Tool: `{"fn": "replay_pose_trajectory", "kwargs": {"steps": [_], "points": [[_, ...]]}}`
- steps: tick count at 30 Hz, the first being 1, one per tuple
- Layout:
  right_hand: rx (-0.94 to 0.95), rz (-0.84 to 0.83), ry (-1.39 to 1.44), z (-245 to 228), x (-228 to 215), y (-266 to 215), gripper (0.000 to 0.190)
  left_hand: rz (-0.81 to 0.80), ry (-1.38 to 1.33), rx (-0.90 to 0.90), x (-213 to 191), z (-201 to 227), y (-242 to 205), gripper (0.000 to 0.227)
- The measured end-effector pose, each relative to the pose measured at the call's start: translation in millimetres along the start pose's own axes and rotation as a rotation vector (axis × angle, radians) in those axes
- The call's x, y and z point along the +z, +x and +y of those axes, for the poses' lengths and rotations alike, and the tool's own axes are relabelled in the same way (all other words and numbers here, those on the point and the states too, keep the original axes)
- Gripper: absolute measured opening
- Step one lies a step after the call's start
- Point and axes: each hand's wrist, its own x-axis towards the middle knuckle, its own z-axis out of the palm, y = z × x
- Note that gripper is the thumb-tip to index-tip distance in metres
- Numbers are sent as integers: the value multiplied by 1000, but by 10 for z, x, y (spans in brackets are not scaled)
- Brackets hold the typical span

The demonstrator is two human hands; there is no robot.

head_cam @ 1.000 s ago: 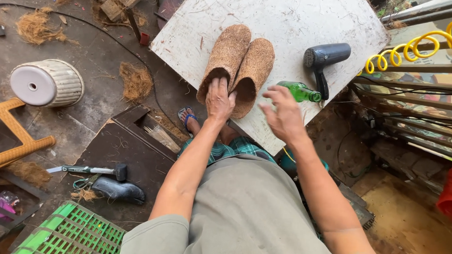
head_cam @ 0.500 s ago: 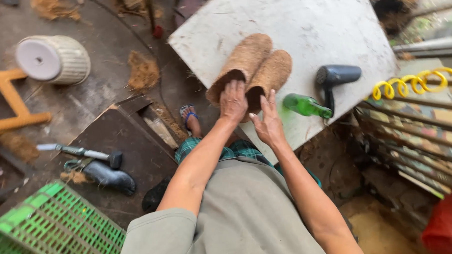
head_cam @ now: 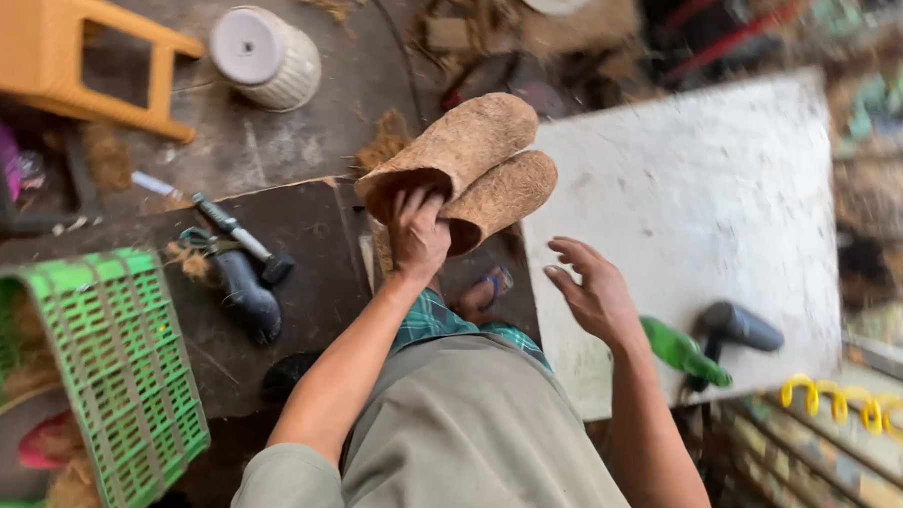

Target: The person shapes a coconut shell into a bowl by first inserting a green bottle to mold its form. They then use a spray gun to apply a liquid to the shell and a hairdryer to dry it. Finally, they reinsert the bottle to maintain the shape while sitting on the floor.

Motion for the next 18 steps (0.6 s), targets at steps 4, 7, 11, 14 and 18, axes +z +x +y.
{"fn": "replay_pose_trajectory", "kwargs": {"steps": [4,7,11,14,18], "points": [[3,-47,-169,-289,155,417,41,91,66,-114,-558,-444,183,6],[43,-74,-206,-396,417,727,40,131,50,-218,-819,-903,237,13],[-269,36,-186,-623,883,1162,35,64,144,-207,-1052,-1346,308,20],[-636,84,-275,-1101,1206,1506,40,33,174,-184,-1129,-1524,396,27],[-1082,99,-394,-2036,1550,1841,46,-22,175,-129,-1056,-1619,518,34]]}}
